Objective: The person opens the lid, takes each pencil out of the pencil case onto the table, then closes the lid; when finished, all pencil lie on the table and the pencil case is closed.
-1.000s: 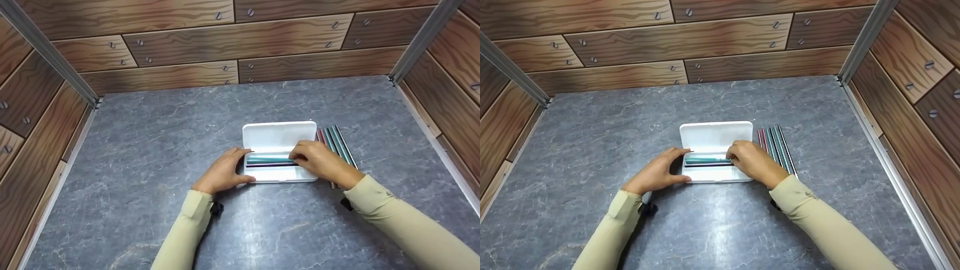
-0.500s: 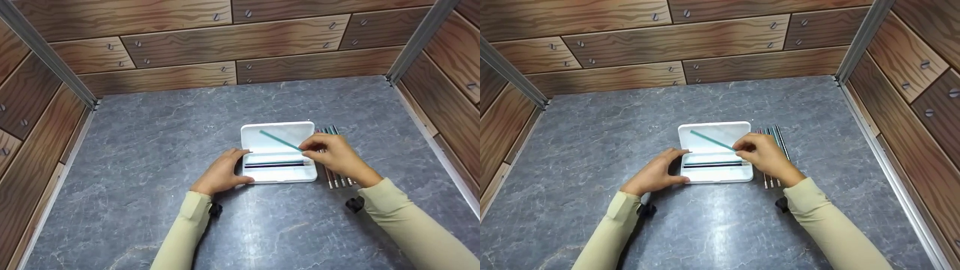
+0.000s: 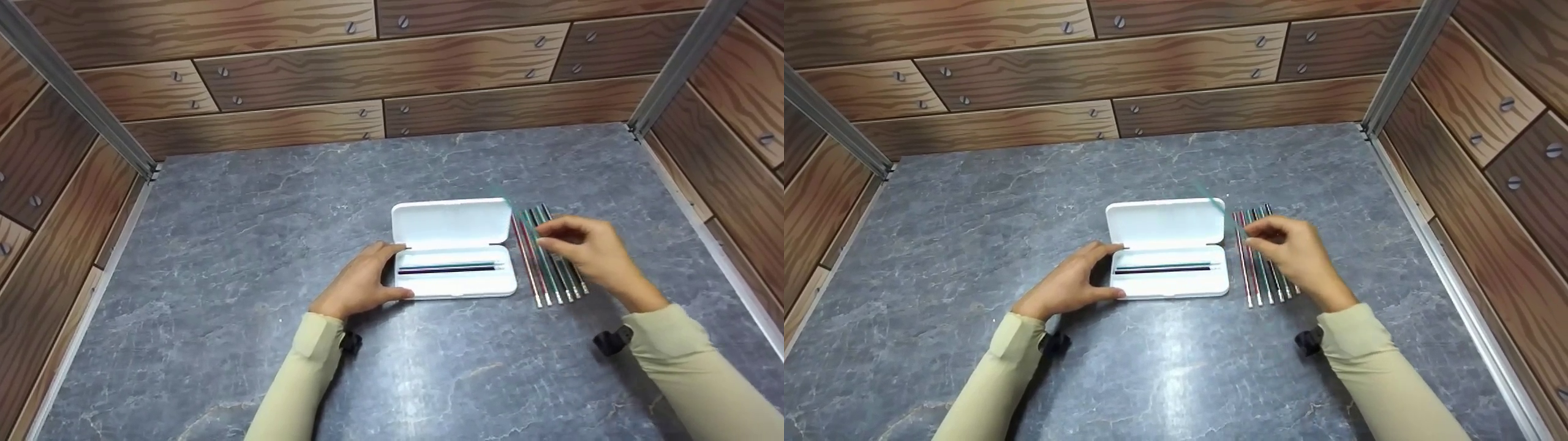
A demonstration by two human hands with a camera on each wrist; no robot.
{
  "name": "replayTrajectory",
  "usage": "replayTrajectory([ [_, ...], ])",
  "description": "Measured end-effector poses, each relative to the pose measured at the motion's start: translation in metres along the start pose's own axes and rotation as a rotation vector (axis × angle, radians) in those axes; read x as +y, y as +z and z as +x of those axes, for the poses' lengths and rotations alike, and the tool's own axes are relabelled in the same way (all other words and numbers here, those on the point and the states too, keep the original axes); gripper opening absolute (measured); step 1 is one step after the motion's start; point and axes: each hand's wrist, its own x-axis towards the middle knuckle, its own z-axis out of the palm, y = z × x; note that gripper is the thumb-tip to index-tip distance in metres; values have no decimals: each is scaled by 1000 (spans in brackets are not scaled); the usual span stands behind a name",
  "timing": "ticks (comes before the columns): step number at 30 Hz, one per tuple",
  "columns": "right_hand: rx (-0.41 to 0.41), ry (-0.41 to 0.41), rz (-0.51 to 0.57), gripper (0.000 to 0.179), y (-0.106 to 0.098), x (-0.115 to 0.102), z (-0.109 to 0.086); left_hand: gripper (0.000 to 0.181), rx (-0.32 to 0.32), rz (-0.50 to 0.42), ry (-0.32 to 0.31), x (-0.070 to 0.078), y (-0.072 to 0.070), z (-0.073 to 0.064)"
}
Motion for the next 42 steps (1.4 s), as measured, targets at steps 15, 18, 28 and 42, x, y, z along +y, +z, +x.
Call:
replayTrajectory([
  [15, 111, 275, -264, 30, -30, 37, -25, 90, 1, 0, 1, 0, 0, -1],
  [18, 104, 283, -300, 30, -30, 38, -27, 90, 2, -1, 1, 0, 0, -1],
  [28, 76, 349, -397, 30, -32, 38, -29, 90, -6, -8, -5, 1, 0, -1],
  [42, 69, 333, -427, 25, -30, 36, -27, 90, 2, -8, -1, 0, 1, 0],
])
